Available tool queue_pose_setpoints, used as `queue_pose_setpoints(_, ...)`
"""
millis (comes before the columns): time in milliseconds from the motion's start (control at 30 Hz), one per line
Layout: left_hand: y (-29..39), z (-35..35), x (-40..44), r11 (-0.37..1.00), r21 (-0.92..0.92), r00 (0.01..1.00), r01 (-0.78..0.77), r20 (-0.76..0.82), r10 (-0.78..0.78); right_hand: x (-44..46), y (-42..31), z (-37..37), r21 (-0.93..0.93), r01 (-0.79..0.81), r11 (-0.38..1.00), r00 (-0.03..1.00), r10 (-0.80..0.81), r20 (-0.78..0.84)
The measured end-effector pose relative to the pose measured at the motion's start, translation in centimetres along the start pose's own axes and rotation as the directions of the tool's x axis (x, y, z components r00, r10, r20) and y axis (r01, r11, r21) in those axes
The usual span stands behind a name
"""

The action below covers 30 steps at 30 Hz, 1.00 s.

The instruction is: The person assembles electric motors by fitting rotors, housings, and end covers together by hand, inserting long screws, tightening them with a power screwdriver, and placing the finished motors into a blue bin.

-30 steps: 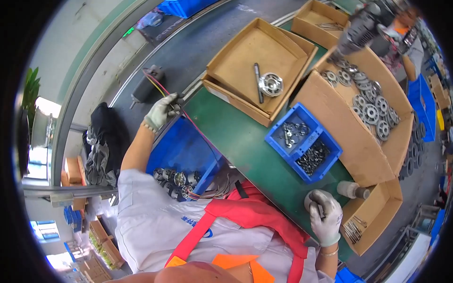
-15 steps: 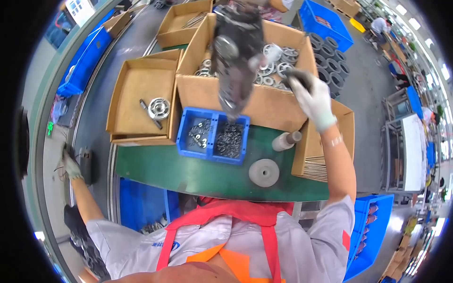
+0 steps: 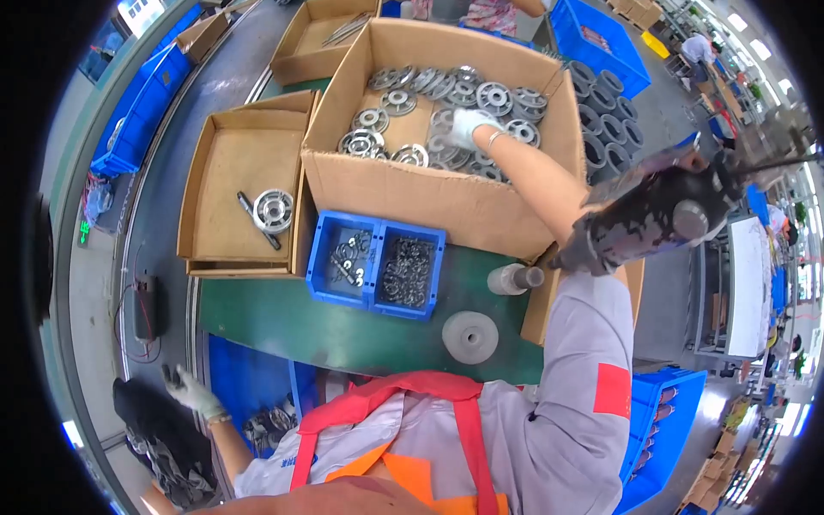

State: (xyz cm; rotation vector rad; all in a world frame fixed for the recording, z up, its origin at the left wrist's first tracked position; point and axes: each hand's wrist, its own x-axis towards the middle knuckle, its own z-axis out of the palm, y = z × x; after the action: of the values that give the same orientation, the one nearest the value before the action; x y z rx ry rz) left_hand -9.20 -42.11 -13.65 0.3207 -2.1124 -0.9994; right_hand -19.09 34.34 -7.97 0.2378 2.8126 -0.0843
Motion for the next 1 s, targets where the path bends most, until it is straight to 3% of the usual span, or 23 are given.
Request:
queue_pose_setpoints(33, 4.5, 1.0, -1.4, 0.998, 0.045, 0.996, -0.05, 0.082, 0.046, 0.7, 0.2, 0.2, 0.013, -0.033, 0.999, 0.999, 0.033, -0.02)
queue_pose_setpoints(67, 6.7, 2.8, -2.5, 0.979, -0.199, 0.98, -0.04, 0.184, 0.078, 0.8, 0.2, 0.3, 0.026, -0.064, 0.998, 0.997, 0.065, -0.03)
queue_pose_setpoints(100, 9.9, 4.7, -3.8, 0.966, -0.241, 0.949, -0.091, 0.273, 0.157, 0.7, 0.7, 0.3, 0.131, -0.007, 0.991, 1.0, 0.01, -0.024)
queue_pose_setpoints(133, 13.0, 6.3, -4.5, 0.939, -0.292, 0.855, -0.182, 0.424, 0.298, 0.2, 1.0, 0.1, 0.239, 0.047, 0.97, 0.999, -0.042, -0.024)
queue_pose_setpoints(167, 17.6, 8.0, -5.7, 0.913, -0.373, 0.773, -0.166, 0.525, 0.355, -1.0, 0.5, -0.7, 0.216, 0.103, 0.971, 0.993, -0.089, -0.074)
queue_pose_setpoints(200, 20.3, 9.8, -6.1, 0.863, -0.403, 0.598, -0.305, 0.624, 0.503, -2.3, -0.1, -2.2, 0.191, 0.155, 0.969, 0.982, -0.131, -0.133)
queue_pose_setpoints(233, 24.1, 11.6, -5.9, 0.761, -0.457, 0.324, -0.46, 0.712, 0.623, -5.0, -1.5, -4.6, 0.157, 0.135, 0.978, 0.961, -0.091, -0.26)
queue_pose_setpoints(267, 25.4, 13.8, -6.8, 0.664, -0.541, 0.173, -0.517, 0.693, 0.7, -8.3, -2.7, -6.1, 0.129, 0.105, 0.986, 0.921, -0.048, -0.387)
queue_pose_setpoints(333, 26.3, 17.3, -8.9, 0.491, -0.617, -0.064, -0.615, 0.66, 0.749, -13.6, -0.5, -5.8, 0.076, 0.001, 0.997, 0.721, 0.052, -0.691)
queue_pose_setpoints(400, 26.4, 20.3, -11.1, 0.357, -0.623, -0.222, -0.696, 0.659, 0.718, -21.3, -1.8, -7.7, 0.243, 0.159, 0.957, 0.692, 0.068, -0.719)
queue_pose_setpoints(433, 26.0, 21.5, -12.1, 0.312, -0.621, -0.218, -0.719, 0.628, 0.747, -25.1, -2.4, -7.2, 0.343, 0.154, 0.926, 0.728, 0.128, -0.673)
queue_pose_setpoints(467, 26.2, 22.3, -13.1, 0.283, -0.532, -0.248, -0.798, 0.717, 0.651, -28.6, -3.1, -6.5, 0.44, 0.142, 0.887, 0.762, 0.185, -0.62)
queue_pose_setpoints(533, 28.2, 23.4, -14.5, 0.258, -0.406, -0.315, -0.877, 0.89, 0.328, -34.2, -5.6, -4.2, 0.479, 0.069, 0.875, 0.894, 0.159, -0.42)
queue_pose_setpoints(567, 28.2, 23.7, -15.3, 0.19, -0.348, -0.275, -0.918, 0.904, 0.328, -36.1, -7.0, -2.3, 0.453, 0.089, 0.887, 0.921, 0.101, -0.377)
queue_pose_setpoints(600, 28.3, 24.1, -15.5, 0.208, -0.35, -0.271, -0.913, 0.903, 0.333, -37.1, -8.4, -0.1, 0.428, 0.112, 0.897, 0.942, 0.042, -0.334)
queue_pose_setpoints(667, 27.9, 24.2, -15.4, 0.226, -0.415, -0.31, -0.881, 0.869, 0.386, -38.0, -11.4, 4.0, 0.184, 0.154, 0.971, 0.907, -0.065, -0.416)
queue_pose_setpoints(733, 28.4, 23.7, -15.1, 0.224, -0.41, -0.308, -0.884, 0.872, 0.381, -38.3, -13.6, 8.8, 0.086, 0.101, 0.991, 0.88, -0.049, -0.472)
queue_pose_setpoints(800, 27.4, 23.7, -14.8, 0.253, -0.412, -0.27, -0.875, 0.85, 0.453, -38.2, -15.4, 12.1, 0.096, 0.069, 0.993, 0.842, -0.006, -0.54)
queue_pose_setpoints(900, 26.5, 23.5, -15.0, 0.313, -0.416, -0.17, -0.853, 0.791, 0.587, -39.2, -15.6, 12.2, 0.283, 0.09, 0.955, 0.827, 0.086, -0.555)
queue_pose_setpoints(933, 25.6, 24.0, -15.0, 0.254, -0.427, -0.148, -0.868, 0.711, 0.688, -39.6, -15.0, 11.9, 0.308, 0.128, 0.943, 0.807, 0.081, -0.585)
queue_pose_setpoints(1000, 21.3, 26.3, -14.0, 0.108, -0.505, -0.212, -0.856, 0.534, 0.819, -41.0, -13.8, 11.6, 0.36, 0.253, 0.898, 0.715, 0.077, -0.695)
